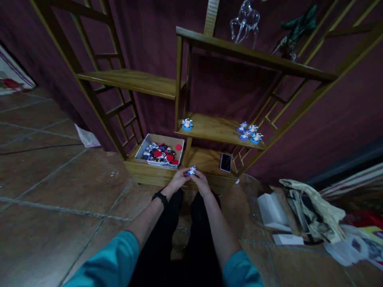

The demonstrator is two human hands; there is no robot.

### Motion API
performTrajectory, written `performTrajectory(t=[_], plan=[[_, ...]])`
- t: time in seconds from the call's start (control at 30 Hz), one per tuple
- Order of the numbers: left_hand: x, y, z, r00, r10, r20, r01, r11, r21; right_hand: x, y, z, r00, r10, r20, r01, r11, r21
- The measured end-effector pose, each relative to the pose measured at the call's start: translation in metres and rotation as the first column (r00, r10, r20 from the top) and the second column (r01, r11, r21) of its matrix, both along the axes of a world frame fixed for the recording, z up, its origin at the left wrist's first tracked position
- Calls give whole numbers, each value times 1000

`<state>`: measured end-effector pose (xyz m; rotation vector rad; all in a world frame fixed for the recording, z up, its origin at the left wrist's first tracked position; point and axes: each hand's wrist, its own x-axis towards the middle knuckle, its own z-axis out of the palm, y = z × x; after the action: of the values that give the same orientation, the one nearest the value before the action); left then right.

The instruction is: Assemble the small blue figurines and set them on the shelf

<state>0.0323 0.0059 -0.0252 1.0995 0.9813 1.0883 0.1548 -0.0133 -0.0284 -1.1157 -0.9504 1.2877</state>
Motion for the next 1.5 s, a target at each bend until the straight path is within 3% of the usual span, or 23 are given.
performTrajectory(t=[0.4, 0.6, 0.8, 1.03, 1.27, 1.5], plan=[[0, 3, -6, 995, 15, -98, -9, 998, 59, 2, 3, -2, 996, 70, 52, -72, 997, 35], [2, 4, -8, 984, 44, -174, -25, 994, 105, 1, 7, -8, 999, 16, 37, -17, 1000, 13], [2, 2, -5, 926, 59, -374, 29, 974, 226, 2, 7, -7, 998, -58, -1, 58, 998, 31], [5, -15, 8, 645, 207, -736, 141, 914, 381, 7, 2, -3, 999, -46, 1, 46, 999, 14], [8, -31, 23, 382, 205, -901, 253, 915, 315, 7, 2, -4, 998, -52, 39, 51, 999, 6], [10, -32, 31, 121, 304, -945, 329, 886, 327, 11, 2, -8, 1000, -2, 2, 2, 1000, 6]])
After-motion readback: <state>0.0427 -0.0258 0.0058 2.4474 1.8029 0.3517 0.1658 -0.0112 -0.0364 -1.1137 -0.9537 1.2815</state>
